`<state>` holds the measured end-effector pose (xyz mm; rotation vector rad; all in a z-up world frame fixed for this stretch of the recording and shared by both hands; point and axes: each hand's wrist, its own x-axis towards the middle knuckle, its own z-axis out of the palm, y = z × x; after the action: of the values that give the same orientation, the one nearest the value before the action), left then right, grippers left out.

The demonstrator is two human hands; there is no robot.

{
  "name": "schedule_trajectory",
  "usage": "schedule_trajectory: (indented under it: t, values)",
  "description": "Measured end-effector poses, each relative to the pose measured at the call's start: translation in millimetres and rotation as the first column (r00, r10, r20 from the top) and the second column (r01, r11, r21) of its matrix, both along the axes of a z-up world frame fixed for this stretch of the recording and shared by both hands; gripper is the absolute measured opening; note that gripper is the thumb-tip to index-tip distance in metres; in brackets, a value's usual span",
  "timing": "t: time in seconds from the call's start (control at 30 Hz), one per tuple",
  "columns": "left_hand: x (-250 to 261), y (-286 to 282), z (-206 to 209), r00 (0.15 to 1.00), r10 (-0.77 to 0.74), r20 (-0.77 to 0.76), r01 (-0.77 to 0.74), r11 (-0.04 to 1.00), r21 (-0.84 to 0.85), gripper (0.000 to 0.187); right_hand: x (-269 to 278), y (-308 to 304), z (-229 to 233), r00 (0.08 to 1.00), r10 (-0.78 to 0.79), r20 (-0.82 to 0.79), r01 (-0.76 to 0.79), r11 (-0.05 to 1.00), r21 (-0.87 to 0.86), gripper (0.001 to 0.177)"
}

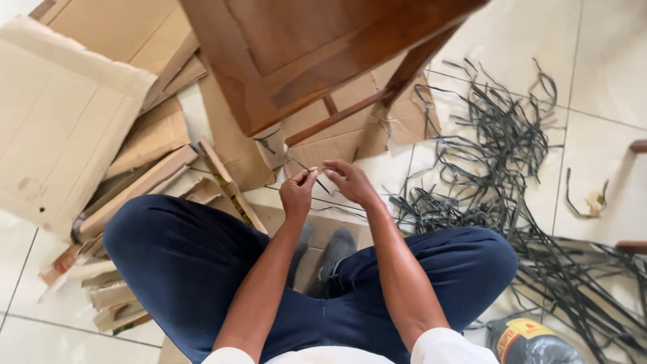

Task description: Clean a wooden chair with a cloth and wrap the chair legs with cardboard and plastic strips.

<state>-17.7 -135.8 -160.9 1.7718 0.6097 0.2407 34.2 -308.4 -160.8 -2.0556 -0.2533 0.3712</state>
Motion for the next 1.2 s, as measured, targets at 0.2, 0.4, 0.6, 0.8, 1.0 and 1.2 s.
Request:
schedule_trajectory:
  t: [0.2, 0.4, 0.6, 0.8, 1.0, 1.2]
  values:
    - [-11.8, 26.7, 5.5, 0.998, -0.059, 0.036, 0.061, 0.997, -0.040, 0.019, -2.6, 59.0, 34.1, 0.923, 0.154, -0.354, -0.003, 0.920, 0.392, 0.035]
    - [-7.6, 62.2, -21.4, 0.995, -0.005, 0.102, 0.041, 0.932, -0.361, 0.019, 6.7, 65.9, 42.0, 0.875, 0.084, -0.477, 0.015, 0.980, 0.200, 0.034]
    - [19.0, 109.2, -37.7, 0.963, 0.255, 0.087, -0.114, 0.678, -0.727, 0.022, 34.0, 39.0, 17.6, 0.894, -0.136, -0.427, 0.205, 0.971, 0.120, 0.028]
    - [51.8, 137.5, 18.3, 0.891, 0.428, 0.154, -0.175, 0.634, -0.753, 0.019, 68.4, 24.3, -1.9, 0.729, -0.649, -0.218, 0.684, 0.679, 0.268, 0.030]
    - [87.6, 141.4, 43.7, 0.905, 0.156, 0.396, 0.079, 0.852, -0.517, 0.023, 93.9, 72.7, 21.1, 0.807, -0.565, -0.173, 0.571, 0.669, 0.475, 0.024]
    - [110.6, 152.8, 62.4, 0.893, -0.122, 0.433, 0.271, 0.914, -0.302, 0.037, 111.9, 130.6, 9.7, 0.802, -0.322, -0.503, 0.576, 0.638, 0.511, 0.009]
